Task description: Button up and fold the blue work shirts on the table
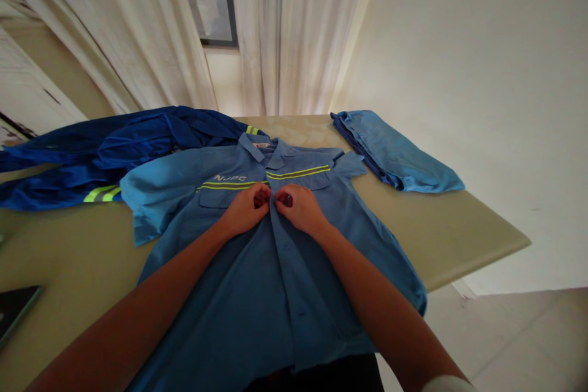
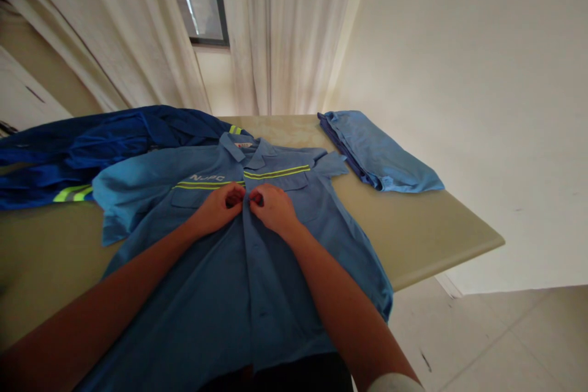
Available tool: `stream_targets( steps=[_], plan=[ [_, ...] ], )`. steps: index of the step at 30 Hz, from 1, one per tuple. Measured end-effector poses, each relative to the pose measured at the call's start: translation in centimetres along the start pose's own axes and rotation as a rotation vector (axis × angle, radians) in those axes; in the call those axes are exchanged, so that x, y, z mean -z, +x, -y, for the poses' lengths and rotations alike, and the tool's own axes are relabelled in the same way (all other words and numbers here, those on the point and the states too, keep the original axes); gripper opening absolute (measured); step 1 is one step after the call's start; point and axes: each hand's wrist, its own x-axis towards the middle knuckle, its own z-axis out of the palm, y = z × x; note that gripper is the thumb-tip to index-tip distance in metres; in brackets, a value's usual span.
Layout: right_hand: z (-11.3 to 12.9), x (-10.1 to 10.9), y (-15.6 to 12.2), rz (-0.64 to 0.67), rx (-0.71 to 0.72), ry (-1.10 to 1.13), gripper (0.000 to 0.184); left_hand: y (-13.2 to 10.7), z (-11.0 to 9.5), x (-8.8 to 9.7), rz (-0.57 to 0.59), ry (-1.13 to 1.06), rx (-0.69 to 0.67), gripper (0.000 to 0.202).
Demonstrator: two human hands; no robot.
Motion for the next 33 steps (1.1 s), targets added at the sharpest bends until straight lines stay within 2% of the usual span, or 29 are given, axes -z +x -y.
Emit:
stream_targets(
  steps=[3, 6, 13, 17, 21, 29, 33],
  plan=[
    [0.0, -0.2, -0.1, -0.019, 0.016, -0.048, 0.012, 0.0, 0.1, -0.2, -0.063, -0.016, 0.03, 0.023],
    [0.1, -0.3, -0.1, -0.032, 0.029, -0.044, 0.008, 0.1, 0.3, -0.3, -0.061, -0.03, 0.055, 0.03],
    [-0.1, -0.2, 0.1, -0.036, 0.002, 0.044, 0.005, 0.3, 0.8, -0.3, -0.09, 0.013, 0.036, 0.025],
    [-0.6, -0.6, 0.3, -0.041, -0.039, 0.088, 0.006, 0.2, 0.8, -0.1, -0.044, 0.01, -0.002, 0.022],
    [-0.9, -0.9, 0.3, -0.063, -0.076, 0.153, 0.008, 0.1, 0.5, 0.1, 0.022, -0.017, -0.017, 0.028],
    [-0.7, -0.8, 0.3, -0.025, -0.095, 0.206, 0.005, -0.1, 0.0, 0.1, 0.024, 0.1, 0.013, 0.011],
    [-0.8, -0.9, 0.3, -0.078, -0.078, 0.237, 0.007, -0.2, -0.2, 0.0, 0.023, 0.038, -0.021, 0.011]
  ],
)
